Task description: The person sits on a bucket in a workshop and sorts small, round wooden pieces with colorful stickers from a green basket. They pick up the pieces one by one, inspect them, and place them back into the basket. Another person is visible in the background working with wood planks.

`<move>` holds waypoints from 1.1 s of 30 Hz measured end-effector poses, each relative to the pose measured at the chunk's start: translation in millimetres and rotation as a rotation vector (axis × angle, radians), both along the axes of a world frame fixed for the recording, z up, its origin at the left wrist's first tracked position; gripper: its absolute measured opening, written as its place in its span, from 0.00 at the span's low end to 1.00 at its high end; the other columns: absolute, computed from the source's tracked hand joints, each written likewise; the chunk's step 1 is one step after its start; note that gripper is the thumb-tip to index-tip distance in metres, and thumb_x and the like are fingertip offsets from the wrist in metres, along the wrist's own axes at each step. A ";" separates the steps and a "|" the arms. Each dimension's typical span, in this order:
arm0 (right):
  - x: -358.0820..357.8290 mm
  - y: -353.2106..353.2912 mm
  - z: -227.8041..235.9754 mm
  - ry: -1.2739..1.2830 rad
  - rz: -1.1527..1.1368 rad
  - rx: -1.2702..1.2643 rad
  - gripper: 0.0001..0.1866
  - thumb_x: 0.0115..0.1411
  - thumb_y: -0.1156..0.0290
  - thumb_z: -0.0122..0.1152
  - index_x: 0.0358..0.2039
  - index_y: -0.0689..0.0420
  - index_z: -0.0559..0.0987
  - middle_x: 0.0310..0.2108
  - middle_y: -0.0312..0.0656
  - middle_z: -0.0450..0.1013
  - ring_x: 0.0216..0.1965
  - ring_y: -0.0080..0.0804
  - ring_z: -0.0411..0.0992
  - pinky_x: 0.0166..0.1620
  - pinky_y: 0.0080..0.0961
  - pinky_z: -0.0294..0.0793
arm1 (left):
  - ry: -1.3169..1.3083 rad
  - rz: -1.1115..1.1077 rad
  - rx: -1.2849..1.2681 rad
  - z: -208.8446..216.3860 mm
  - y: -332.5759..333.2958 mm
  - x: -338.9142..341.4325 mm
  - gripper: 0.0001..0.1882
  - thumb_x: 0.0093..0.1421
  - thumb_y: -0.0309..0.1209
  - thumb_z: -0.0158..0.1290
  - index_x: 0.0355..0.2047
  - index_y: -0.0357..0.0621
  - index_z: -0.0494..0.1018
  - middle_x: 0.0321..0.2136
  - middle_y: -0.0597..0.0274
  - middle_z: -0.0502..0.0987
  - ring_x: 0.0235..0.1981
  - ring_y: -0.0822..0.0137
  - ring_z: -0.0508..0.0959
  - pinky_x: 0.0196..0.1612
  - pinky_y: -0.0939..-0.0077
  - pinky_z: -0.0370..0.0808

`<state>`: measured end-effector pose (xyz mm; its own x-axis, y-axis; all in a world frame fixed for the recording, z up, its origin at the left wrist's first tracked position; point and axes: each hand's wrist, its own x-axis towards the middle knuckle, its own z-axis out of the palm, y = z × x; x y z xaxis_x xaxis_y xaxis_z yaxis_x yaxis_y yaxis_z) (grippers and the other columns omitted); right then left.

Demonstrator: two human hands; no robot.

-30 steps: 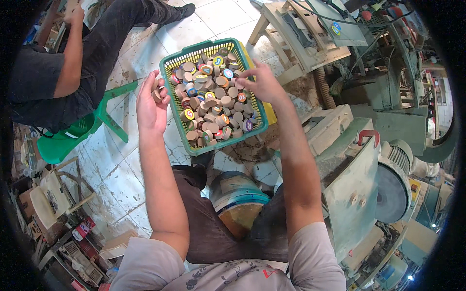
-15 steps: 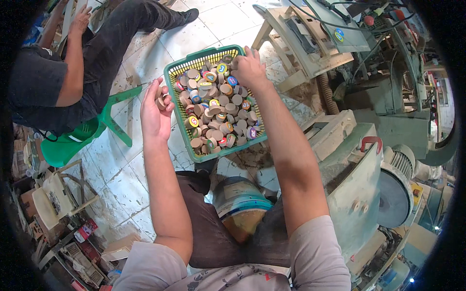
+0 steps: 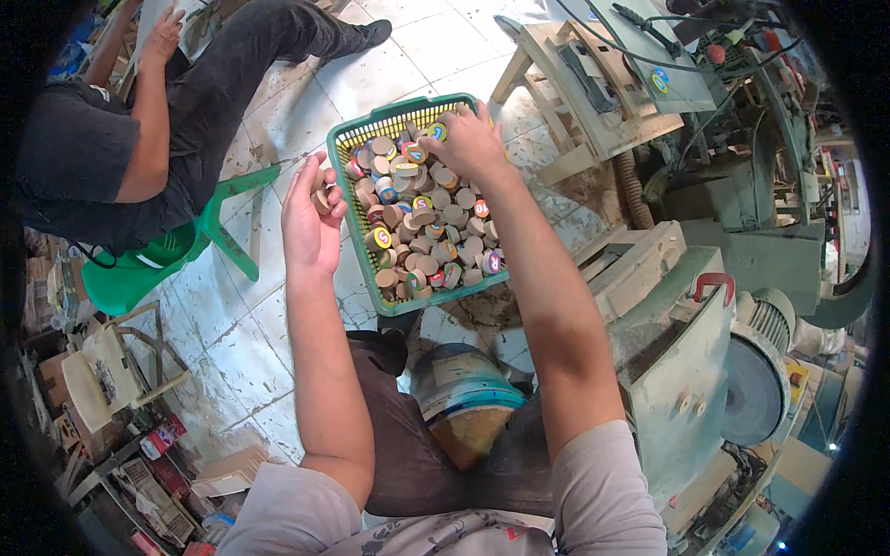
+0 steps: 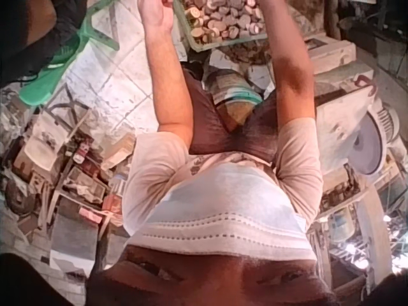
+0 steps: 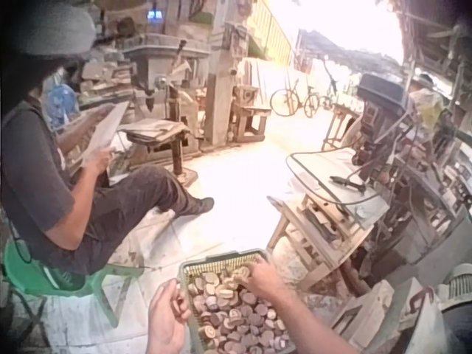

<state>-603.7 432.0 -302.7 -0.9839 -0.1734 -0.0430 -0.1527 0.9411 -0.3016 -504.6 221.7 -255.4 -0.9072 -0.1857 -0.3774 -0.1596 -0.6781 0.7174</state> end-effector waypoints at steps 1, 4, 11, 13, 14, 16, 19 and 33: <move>-1.5 0.6 -5.1 -0.006 0.005 -0.031 0.22 0.53 0.56 0.62 0.48 0.49 0.77 0.55 0.45 0.66 0.65 0.50 0.50 0.59 0.67 0.54 | -0.008 0.004 0.002 0.4 -0.2 0.7 0.12 0.64 0.36 0.49 0.44 0.45 0.69 0.27 0.70 0.68 0.23 0.80 0.64 0.23 0.87 0.60; 0.2 19.0 -11.8 0.036 0.097 -0.104 0.20 0.52 0.59 0.62 0.44 0.53 0.77 0.54 0.44 0.67 0.64 0.51 0.52 0.59 0.67 0.53 | -0.011 0.007 0.001 1.4 -0.1 -0.2 0.12 0.65 0.36 0.49 0.44 0.45 0.69 0.26 0.70 0.68 0.23 0.79 0.64 0.23 0.87 0.60; 18.2 32.4 37.0 -0.152 0.209 -0.061 0.17 0.49 0.65 0.66 0.38 0.59 0.79 0.54 0.51 0.69 0.60 0.45 0.60 0.61 0.37 0.61 | -0.029 0.019 0.004 3.7 -2.5 2.4 0.12 0.65 0.36 0.48 0.45 0.44 0.68 0.26 0.70 0.68 0.23 0.79 0.64 0.23 0.86 0.60; 19.9 23.8 40.2 -0.068 0.224 -0.117 0.15 0.50 0.64 0.66 0.37 0.58 0.79 0.49 0.48 0.71 0.58 0.44 0.63 0.59 0.37 0.63 | -0.023 0.017 0.013 2.5 -1.5 2.2 0.12 0.65 0.36 0.48 0.45 0.44 0.68 0.26 0.70 0.68 0.23 0.79 0.65 0.23 0.86 0.60; 18.1 15.5 35.6 0.029 0.247 -0.197 0.14 0.50 0.64 0.65 0.35 0.57 0.80 0.45 0.46 0.73 0.56 0.44 0.65 0.58 0.37 0.64 | -0.018 0.015 0.017 2.5 -0.9 1.6 0.12 0.65 0.36 0.48 0.45 0.44 0.68 0.26 0.70 0.68 0.23 0.79 0.65 0.23 0.86 0.60; 17.6 -1.7 20.9 0.158 0.275 -0.234 0.12 0.51 0.63 0.65 0.34 0.56 0.80 0.41 0.43 0.74 0.54 0.44 0.66 0.56 0.37 0.66 | -0.015 0.011 0.016 2.0 -1.7 1.1 0.12 0.65 0.36 0.48 0.44 0.43 0.68 0.26 0.70 0.69 0.23 0.80 0.65 0.23 0.86 0.60; 16.5 -15.1 -0.9 0.217 0.295 -0.162 0.13 0.51 0.66 0.64 0.36 0.57 0.79 0.44 0.43 0.73 0.52 0.44 0.67 0.54 0.38 0.67 | -0.016 0.008 0.026 3.8 0.5 0.5 0.12 0.65 0.36 0.48 0.44 0.43 0.68 0.26 0.71 0.69 0.23 0.80 0.65 0.23 0.86 0.60; 64.1 4.3 13.3 0.182 0.079 -0.325 0.09 0.53 0.75 0.59 0.36 0.57 0.75 0.40 0.42 0.73 0.43 0.43 0.70 0.43 0.35 0.70 | -0.011 0.019 0.035 2.8 -2.6 1.6 0.12 0.65 0.37 0.49 0.44 0.43 0.69 0.26 0.70 0.69 0.23 0.80 0.64 0.23 0.86 0.60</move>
<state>-539.6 436.3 -289.4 -0.9534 -0.2252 0.2010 -0.2998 0.7837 -0.5439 -503.1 219.1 -252.6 -0.8993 -0.1895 -0.3943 -0.1546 -0.7055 0.6916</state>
